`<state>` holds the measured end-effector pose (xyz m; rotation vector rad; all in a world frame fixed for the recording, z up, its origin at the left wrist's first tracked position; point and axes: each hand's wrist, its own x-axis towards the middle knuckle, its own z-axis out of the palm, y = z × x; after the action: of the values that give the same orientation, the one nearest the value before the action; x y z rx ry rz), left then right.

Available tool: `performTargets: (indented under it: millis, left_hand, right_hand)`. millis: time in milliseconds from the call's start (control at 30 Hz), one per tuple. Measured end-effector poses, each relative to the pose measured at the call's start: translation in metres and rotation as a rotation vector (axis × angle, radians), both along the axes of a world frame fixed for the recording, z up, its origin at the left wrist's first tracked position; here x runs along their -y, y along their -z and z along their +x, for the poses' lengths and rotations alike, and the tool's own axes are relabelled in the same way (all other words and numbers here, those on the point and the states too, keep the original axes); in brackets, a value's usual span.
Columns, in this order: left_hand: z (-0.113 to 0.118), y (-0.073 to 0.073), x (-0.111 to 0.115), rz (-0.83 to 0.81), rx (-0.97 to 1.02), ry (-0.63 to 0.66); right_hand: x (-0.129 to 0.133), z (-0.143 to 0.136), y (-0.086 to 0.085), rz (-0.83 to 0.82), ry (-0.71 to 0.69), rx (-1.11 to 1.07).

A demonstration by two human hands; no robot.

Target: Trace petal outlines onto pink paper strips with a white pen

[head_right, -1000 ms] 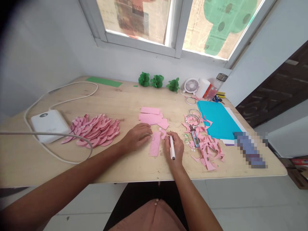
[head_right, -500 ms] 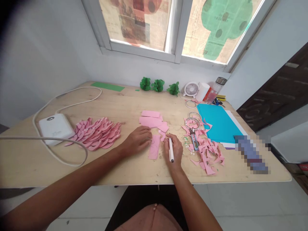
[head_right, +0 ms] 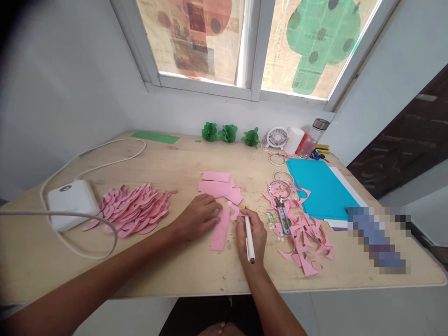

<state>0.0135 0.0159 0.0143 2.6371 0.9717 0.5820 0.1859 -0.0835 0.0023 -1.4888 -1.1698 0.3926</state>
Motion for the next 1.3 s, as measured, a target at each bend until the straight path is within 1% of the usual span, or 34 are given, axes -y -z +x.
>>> performTargets:
  millis: [67, 200, 367, 533, 633, 700, 767, 833, 900, 967, 1000, 1067, 1133, 1167, 1200, 1267, 1300]
  left_hand:
    - [0.007, -0.006, -0.003, -0.028, -0.099, -0.024]
    - [0.018, -0.014, -0.006, -0.056, -0.133, -0.072]
    - [0.023, -0.011, -0.006, -0.117, -0.104, -0.148]
    - [0.021, -0.010, 0.002, -0.196, -0.006, -0.202]
    - [0.015, -0.014, 0.007, -0.258, 0.066, -0.211]
    - [0.007, -0.019, 0.008, -0.304, 0.108, -0.206]
    - [-0.007, -0.024, 0.007, -0.343, 0.137, -0.194]
    - [-0.024, -0.029, 0.001, -0.349, 0.164, -0.192]
    - [-0.042, -0.034, -0.010, -0.318, 0.163, -0.181]
    - [-0.057, -0.036, -0.022, -0.196, 0.079, -0.271]
    - [-0.062, -0.037, -0.028, -0.162, 0.062, -0.313]
    - [-0.065, -0.036, -0.035, -0.093, 0.062, -0.394]
    - [-0.059, -0.033, -0.036, -0.002, 0.077, -0.468]
    - [-0.052, -0.031, -0.035, 0.074, 0.053, -0.490]
    - [-0.045, -0.028, -0.032, 0.106, 0.022, -0.467]
    - [-0.030, -0.023, -0.026, 0.089, -0.047, -0.348]
    - [-0.023, -0.020, -0.024, 0.082, -0.059, -0.323]
  right_hand:
    - [-0.001, 0.000, 0.001, 0.007, 0.003, 0.004]
    - [0.000, 0.001, 0.001, 0.019, 0.012, 0.016]
    - [0.001, 0.002, 0.001, 0.016, 0.016, 0.018]
    - [0.001, 0.001, 0.003, 0.022, 0.020, 0.001]
    - [0.001, 0.001, 0.005, 0.023, 0.015, -0.016]
    - [0.001, 0.001, 0.004, 0.024, 0.014, -0.025]
    - [0.002, 0.001, 0.003, 0.022, 0.018, -0.030]
    - [0.002, 0.001, 0.002, 0.021, 0.018, -0.033]
    - [0.002, 0.001, 0.000, 0.020, 0.017, -0.033]
    - [0.003, 0.001, 0.000, 0.019, 0.013, -0.032]
    - [0.003, 0.001, 0.000, 0.018, 0.009, -0.030]
    - [0.003, 0.001, 0.000, 0.022, 0.005, -0.027]
    - [0.003, 0.001, -0.001, 0.021, 0.001, -0.025]
    - [0.003, 0.001, -0.001, 0.019, 0.002, -0.026]
    - [0.003, 0.001, -0.001, 0.017, 0.005, -0.029]
    - [0.003, 0.001, -0.002, 0.012, 0.013, -0.035]
    - [0.002, 0.000, -0.002, 0.011, 0.017, -0.040]
